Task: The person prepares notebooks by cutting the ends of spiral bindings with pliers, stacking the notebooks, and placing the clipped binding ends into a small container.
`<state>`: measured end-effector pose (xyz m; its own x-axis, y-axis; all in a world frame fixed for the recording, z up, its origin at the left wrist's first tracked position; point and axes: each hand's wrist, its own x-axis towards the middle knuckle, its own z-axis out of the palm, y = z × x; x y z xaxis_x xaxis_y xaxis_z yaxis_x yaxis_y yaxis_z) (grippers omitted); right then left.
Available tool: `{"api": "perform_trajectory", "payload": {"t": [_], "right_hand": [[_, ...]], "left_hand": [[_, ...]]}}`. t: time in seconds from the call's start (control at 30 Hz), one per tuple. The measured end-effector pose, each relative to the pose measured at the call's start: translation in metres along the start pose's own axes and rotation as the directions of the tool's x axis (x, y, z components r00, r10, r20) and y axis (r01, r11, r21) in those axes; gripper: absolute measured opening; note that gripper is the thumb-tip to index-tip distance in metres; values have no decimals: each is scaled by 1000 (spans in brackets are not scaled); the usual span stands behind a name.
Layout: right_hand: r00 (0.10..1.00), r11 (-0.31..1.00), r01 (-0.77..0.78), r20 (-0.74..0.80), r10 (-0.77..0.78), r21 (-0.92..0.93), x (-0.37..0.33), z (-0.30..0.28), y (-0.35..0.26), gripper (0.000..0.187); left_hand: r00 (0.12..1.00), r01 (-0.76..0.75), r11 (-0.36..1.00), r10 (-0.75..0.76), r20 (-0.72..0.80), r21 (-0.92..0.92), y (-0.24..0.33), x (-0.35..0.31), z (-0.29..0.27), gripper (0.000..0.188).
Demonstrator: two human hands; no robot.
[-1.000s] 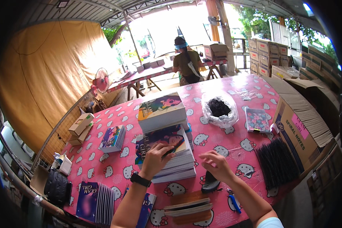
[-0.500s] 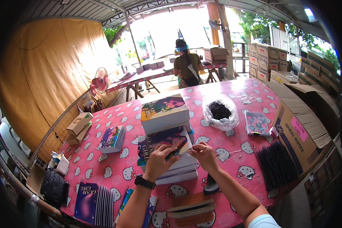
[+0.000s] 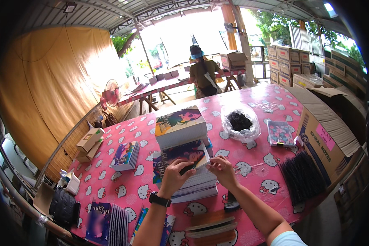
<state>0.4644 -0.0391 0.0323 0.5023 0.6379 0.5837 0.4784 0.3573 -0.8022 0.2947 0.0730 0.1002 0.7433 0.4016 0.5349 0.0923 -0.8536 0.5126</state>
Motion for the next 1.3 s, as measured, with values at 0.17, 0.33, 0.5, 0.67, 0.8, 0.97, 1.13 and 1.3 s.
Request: {"api": "perform_trajectory", "payload": {"t": [0.17,0.33,0.5,0.67,0.8,0.97,1.13,1.3], "right_hand": [[982,989,45,-176,-70,-141,-7,3,-15,34],[957,937,189,-159,-243,-294,0,4,-27,25],[941,943,-332,56,333,-27,31,-4,-20,42],[978,922,-136,101,184,-363,35,3,-43,27],[981,988,-134,152,122,75,-6,-7,-121,23],[965,910,-189,240,104,368,-96,-79,-119,25],[940,910,-294,262,220,293,-158,-93,-90,33],[928,975,-219,305,216,-24,-172,-107,-63,38]], "left_hand": [[999,16,997,-19,-38,-80,-3,1,3,27],[996,33,994,-41,-75,-108,2,0,-2,26],[993,-116,988,116,-7,-99,-14,0,-1,32],[893,-150,987,109,-437,-61,-23,-9,-7,69],[667,169,971,-237,-707,-166,-23,-74,-39,97],[868,-56,516,-398,-298,-855,33,-151,-26,38],[876,26,742,-340,-342,-669,88,-181,-13,24],[893,193,806,-380,-240,-559,96,-184,-1,17]]}}
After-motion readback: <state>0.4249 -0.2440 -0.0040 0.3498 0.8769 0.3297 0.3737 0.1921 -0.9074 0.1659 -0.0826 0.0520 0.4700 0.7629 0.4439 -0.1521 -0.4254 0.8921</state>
